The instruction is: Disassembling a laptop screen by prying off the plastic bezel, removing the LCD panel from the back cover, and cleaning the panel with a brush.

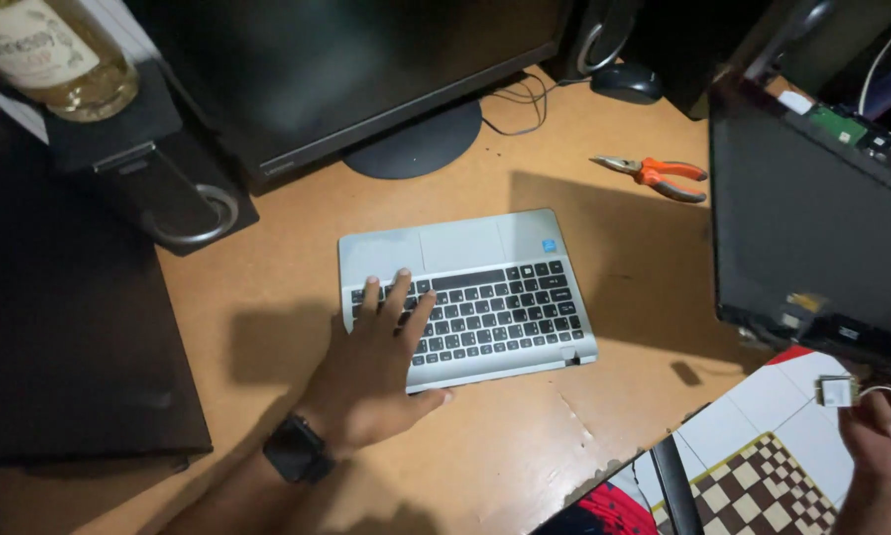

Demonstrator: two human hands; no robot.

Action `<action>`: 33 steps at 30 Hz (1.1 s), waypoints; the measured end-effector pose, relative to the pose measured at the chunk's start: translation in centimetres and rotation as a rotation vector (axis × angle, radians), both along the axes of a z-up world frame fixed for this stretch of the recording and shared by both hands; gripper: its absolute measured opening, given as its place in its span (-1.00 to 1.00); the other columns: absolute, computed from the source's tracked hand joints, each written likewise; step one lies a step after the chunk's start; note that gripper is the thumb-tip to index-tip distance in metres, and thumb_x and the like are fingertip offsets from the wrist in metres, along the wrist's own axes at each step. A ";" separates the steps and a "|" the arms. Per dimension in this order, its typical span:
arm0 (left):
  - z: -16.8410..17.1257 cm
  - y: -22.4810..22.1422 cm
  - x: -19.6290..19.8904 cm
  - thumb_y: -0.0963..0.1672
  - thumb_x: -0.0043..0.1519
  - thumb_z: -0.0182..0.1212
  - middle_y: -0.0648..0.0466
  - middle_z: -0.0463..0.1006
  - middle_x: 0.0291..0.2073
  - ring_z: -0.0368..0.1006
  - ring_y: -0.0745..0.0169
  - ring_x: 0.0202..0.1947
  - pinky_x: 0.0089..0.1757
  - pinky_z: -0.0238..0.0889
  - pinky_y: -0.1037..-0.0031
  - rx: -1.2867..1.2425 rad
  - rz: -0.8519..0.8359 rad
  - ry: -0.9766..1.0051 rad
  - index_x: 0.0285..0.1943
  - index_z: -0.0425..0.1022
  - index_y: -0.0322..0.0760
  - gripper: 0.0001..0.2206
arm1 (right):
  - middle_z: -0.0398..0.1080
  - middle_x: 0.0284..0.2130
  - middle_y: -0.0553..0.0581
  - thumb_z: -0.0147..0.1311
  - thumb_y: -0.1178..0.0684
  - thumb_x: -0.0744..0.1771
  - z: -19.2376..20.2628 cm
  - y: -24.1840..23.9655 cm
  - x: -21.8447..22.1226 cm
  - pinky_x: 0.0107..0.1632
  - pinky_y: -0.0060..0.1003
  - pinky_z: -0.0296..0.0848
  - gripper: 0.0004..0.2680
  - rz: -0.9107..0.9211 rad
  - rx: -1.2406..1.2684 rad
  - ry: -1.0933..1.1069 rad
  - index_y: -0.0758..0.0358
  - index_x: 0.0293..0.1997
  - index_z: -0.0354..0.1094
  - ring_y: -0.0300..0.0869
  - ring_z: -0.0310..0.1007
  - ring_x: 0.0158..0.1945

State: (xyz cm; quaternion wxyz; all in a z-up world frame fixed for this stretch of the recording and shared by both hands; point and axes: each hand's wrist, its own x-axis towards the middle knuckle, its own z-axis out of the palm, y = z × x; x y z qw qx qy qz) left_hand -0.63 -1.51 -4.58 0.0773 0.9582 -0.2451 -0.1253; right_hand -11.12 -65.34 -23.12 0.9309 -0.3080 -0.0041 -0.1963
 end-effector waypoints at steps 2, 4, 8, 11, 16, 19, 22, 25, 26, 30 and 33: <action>-0.3 0.0 -0.2 0.17 0.07 0.47 -0.09 -0.34 0.61 -0.38 -0.34 0.55 0.15 -0.08 -0.39 -0.091 0.052 -0.002 0.61 -0.16 -0.02 0.02 | 0.13 -0.55 -0.35 0.03 -0.08 0.46 -3.1 -2.4 -0.4 -0.38 -0.72 -0.12 -0.83 -0.119 0.103 0.140 -0.12 -0.30 0.19 -0.66 0.10 -0.50; -1.7 -0.4 -0.4 0.19 0.04 0.48 -0.14 -0.20 0.58 -0.20 -0.40 0.50 0.10 0.05 -0.30 -0.123 0.018 -0.176 0.57 -0.05 -0.09 -0.01 | 0.28 -0.38 -0.42 -0.02 -0.04 0.50 5.2 4.9 2.1 -0.50 -0.78 -0.06 -0.85 -0.078 0.000 0.113 -0.11 -0.25 0.22 -0.69 0.16 -0.56; -2.4 -2.3 -0.5 0.18 0.03 0.46 -0.15 -0.01 0.53 -0.01 -0.48 0.43 0.08 0.17 -0.18 -0.199 0.038 -0.300 0.49 0.17 -0.16 -0.11 | 0.25 -0.49 -0.52 -0.10 -0.03 0.50 10.2 11.0 2.1 -0.59 -0.86 -0.03 -0.85 -0.051 -0.237 0.166 -0.18 -0.24 0.17 -0.81 0.17 -0.61; -3.1 -3.4 -0.1 0.25 0.08 0.35 -0.16 -0.02 0.54 0.01 -0.52 0.38 0.04 0.09 -0.34 -0.152 0.051 -0.345 0.51 0.15 -0.19 -0.10 | 0.45 -0.34 -0.51 -0.07 -0.03 0.53 10.1 10.9 2.3 -0.61 -0.83 -0.04 -0.84 -0.059 -0.129 0.166 -0.14 -0.21 0.28 -0.75 0.21 -0.65; -2.4 -5.4 0.9 0.28 0.10 0.29 -0.23 -0.04 0.53 0.09 -0.58 0.32 -0.05 0.19 -0.37 -0.065 0.042 -0.396 0.54 0.09 -0.13 -0.09 | 0.29 -0.26 -0.27 0.00 0.00 0.50 4.9 7.2 0.1 -0.18 -0.68 0.02 -0.94 -0.243 0.105 0.066 0.01 -0.08 0.28 -0.58 0.26 -0.26; -2.8 -6.9 1.5 0.33 0.08 0.22 -0.20 0.00 0.52 0.16 -0.53 0.30 -0.09 0.27 -0.30 0.041 0.057 -0.498 0.54 0.11 -0.06 -0.08 | 0.21 -0.40 -0.21 0.04 0.00 0.43 2.5 3.7 -0.2 -0.29 -0.62 -0.03 -0.89 -0.247 0.245 0.079 0.02 -0.24 0.24 -0.51 0.22 -0.37; -2.7 -8.0 2.6 0.35 0.06 0.19 -0.18 0.02 0.52 0.19 -0.50 0.29 -0.14 0.33 -0.29 0.103 0.068 -0.528 0.54 0.12 -0.03 -0.07 | 0.20 -0.40 -0.19 -0.01 0.02 0.44 1.7 1.8 0.7 -0.32 -0.63 -0.06 -0.90 -0.193 0.258 -0.005 0.05 -0.23 0.24 -0.50 0.17 -0.38; -2.3 -9.0 2.9 0.35 0.10 0.16 -0.18 -0.03 0.53 0.15 -0.53 0.30 -0.16 0.36 -0.32 0.121 0.083 -0.464 0.55 0.08 -0.03 -0.09 | 0.13 -0.54 -0.12 -0.02 0.09 0.53 -1.6 -3.1 0.8 -0.46 -0.63 -0.13 -0.73 0.052 0.402 -0.139 0.10 -0.37 0.11 -0.43 0.05 -0.54; -1.9 -9.3 3.2 0.34 0.12 0.15 -0.20 -0.07 0.54 0.12 -0.58 0.31 -0.15 0.36 -0.33 0.122 0.075 -0.394 0.57 0.04 -0.04 -0.09 | 0.02 -0.64 0.01 0.01 0.14 0.57 -3.2 -5.1 0.4 -0.48 -0.50 -0.14 -0.61 0.122 0.617 -0.183 0.17 -0.46 0.00 -0.26 -0.05 -0.60; -2.5 -10.3 4.4 0.32 0.16 0.08 -0.20 -0.06 0.54 0.15 -0.68 0.27 -0.21 0.36 -0.33 0.124 0.067 -0.401 0.57 0.04 0.00 -0.14 | 0.06 -0.67 -0.05 -0.09 0.00 0.62 -3.6 -5.6 0.2 -0.38 -0.57 -0.11 -0.55 0.094 0.484 -0.165 0.10 -0.51 -0.01 -0.34 -0.07 -0.62; -2.9 -11.1 5.0 0.33 0.16 0.05 -0.19 -0.07 0.54 0.10 -0.72 0.29 -0.15 0.31 -0.43 0.130 0.099 -0.447 0.60 -0.01 0.08 -0.14 | 0.09 -0.62 -0.07 0.03 0.09 0.53 -1.1 -2.9 0.4 -0.47 -0.54 -0.22 -0.67 -0.037 0.491 -0.133 0.14 -0.44 0.12 -0.37 -0.01 -0.58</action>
